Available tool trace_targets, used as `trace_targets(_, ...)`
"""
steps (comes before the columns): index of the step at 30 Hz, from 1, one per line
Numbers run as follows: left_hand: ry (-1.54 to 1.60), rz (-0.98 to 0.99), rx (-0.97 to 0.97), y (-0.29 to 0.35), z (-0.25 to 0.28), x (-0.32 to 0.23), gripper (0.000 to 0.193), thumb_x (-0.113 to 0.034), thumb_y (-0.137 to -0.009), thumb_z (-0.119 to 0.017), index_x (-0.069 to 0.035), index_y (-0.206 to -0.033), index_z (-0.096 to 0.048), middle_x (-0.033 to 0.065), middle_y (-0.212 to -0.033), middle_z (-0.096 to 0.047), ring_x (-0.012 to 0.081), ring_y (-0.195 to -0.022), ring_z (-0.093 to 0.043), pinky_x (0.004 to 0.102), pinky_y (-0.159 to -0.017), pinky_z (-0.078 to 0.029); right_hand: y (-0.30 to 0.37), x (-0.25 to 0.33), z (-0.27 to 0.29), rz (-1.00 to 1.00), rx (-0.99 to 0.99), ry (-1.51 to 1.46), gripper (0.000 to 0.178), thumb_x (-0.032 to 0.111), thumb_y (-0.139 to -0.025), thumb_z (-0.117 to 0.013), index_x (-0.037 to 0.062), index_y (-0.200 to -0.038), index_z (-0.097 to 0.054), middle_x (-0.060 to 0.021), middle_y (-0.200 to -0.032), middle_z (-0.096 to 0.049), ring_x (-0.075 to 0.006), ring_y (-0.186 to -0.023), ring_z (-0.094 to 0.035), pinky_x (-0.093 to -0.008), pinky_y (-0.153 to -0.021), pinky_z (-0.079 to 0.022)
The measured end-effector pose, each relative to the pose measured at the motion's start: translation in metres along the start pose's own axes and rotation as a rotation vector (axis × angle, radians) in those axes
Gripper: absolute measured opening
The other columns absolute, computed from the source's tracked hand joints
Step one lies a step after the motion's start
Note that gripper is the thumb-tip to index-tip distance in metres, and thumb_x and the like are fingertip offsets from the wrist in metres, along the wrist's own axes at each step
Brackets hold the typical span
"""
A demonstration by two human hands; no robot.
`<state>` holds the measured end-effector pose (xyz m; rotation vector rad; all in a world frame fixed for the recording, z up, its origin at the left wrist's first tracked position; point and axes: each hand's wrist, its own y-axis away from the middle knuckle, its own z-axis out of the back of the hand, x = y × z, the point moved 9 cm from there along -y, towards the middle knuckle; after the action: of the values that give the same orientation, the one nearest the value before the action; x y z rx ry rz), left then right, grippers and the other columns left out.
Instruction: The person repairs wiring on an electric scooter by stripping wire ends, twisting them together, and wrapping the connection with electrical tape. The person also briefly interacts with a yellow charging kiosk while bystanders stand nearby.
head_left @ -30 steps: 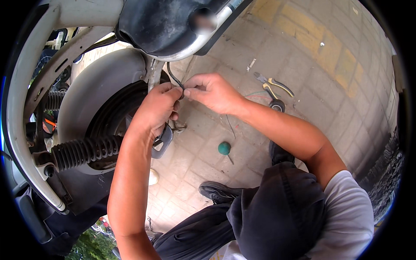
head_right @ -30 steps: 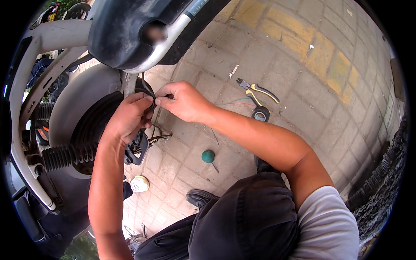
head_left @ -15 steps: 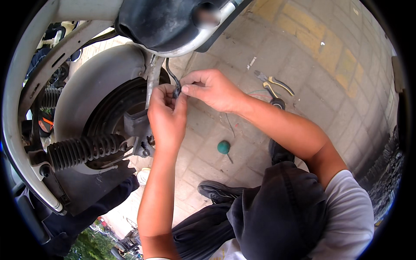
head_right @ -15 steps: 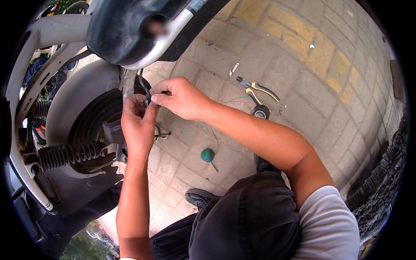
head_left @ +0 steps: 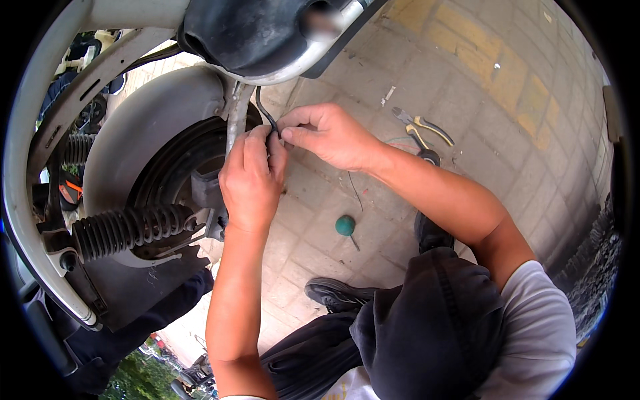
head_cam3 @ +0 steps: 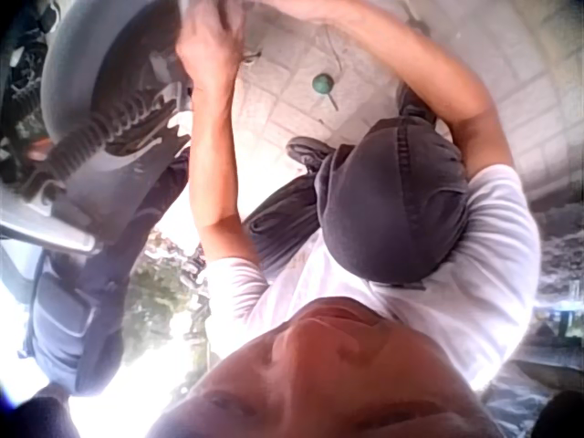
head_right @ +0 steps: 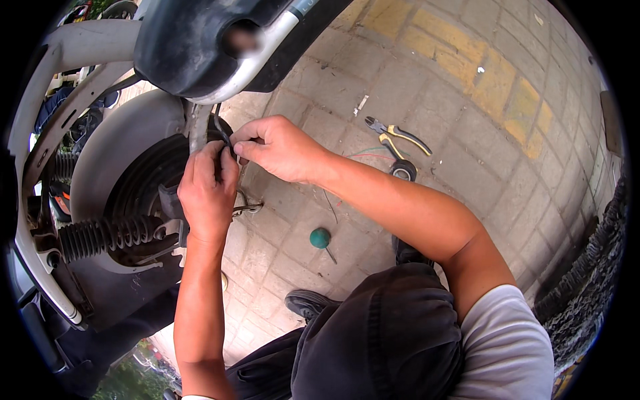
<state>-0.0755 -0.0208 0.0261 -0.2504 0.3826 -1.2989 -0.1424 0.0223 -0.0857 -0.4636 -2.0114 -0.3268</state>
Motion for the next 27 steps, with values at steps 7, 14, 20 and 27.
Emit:
trace_targets(7,-0.077,-0.13,0.056,-0.005,0.002,-0.005,0.015,-0.004,-0.08,-0.067,-0.003,-0.094,-0.062,0.0135,-0.081,-0.063,0.0315,-0.067,-0.062,0.0374,-0.059,-0.051,-0.001,-0.002,0.001,-0.009,-0.009,-0.014,0.021,0.01,-0.089,-0.063,-0.0052,-0.103,-0.064,-0.0077,-0.098,-0.065,-0.0122,-0.092,-0.059,-0.0265,-0.082,-0.048)
trace_targets(14,-0.066,-0.036,0.169,-0.011,-0.003,0.001,0.012,-0.005,-0.078,-0.066,-0.002,-0.089,-0.062,0.014,-0.08,-0.063,0.0298,-0.064,-0.062,0.0353,-0.057,-0.05,-0.003,-0.003,-0.001,-0.014,-0.012,-0.068,0.022,0.01,-0.089,-0.064,-0.0056,-0.103,-0.063,-0.0073,-0.096,-0.065,-0.0113,-0.091,-0.059,-0.0256,-0.08,-0.048)
trace_targets(20,0.4,0.568,0.427,-0.01,-0.018,0.034,0.019,-0.013,-0.079,-0.064,0.005,-0.082,-0.062,0.0106,-0.07,-0.061,0.0188,-0.054,-0.059,0.0303,-0.05,-0.047,-0.003,-0.001,-0.001,-0.014,-0.011,-0.02,0.021,0.011,-0.088,-0.065,-0.0046,-0.101,-0.063,-0.0061,-0.094,-0.065,-0.011,-0.089,-0.059,-0.0252,-0.078,-0.048)
trace_targets(27,0.532,0.751,0.674,-0.007,-0.027,0.032,0.017,-0.012,-0.086,-0.059,0.004,-0.083,-0.06,0.0036,-0.063,-0.057,0.0087,-0.052,-0.051,0.0238,-0.049,-0.042,-0.001,-0.001,0.003,-0.012,0.013,0.015,0.022,0.013,-0.088,-0.066,-0.0048,-0.1,-0.063,-0.005,-0.092,-0.064,-0.0097,-0.086,-0.058,-0.0252,-0.075,-0.047)
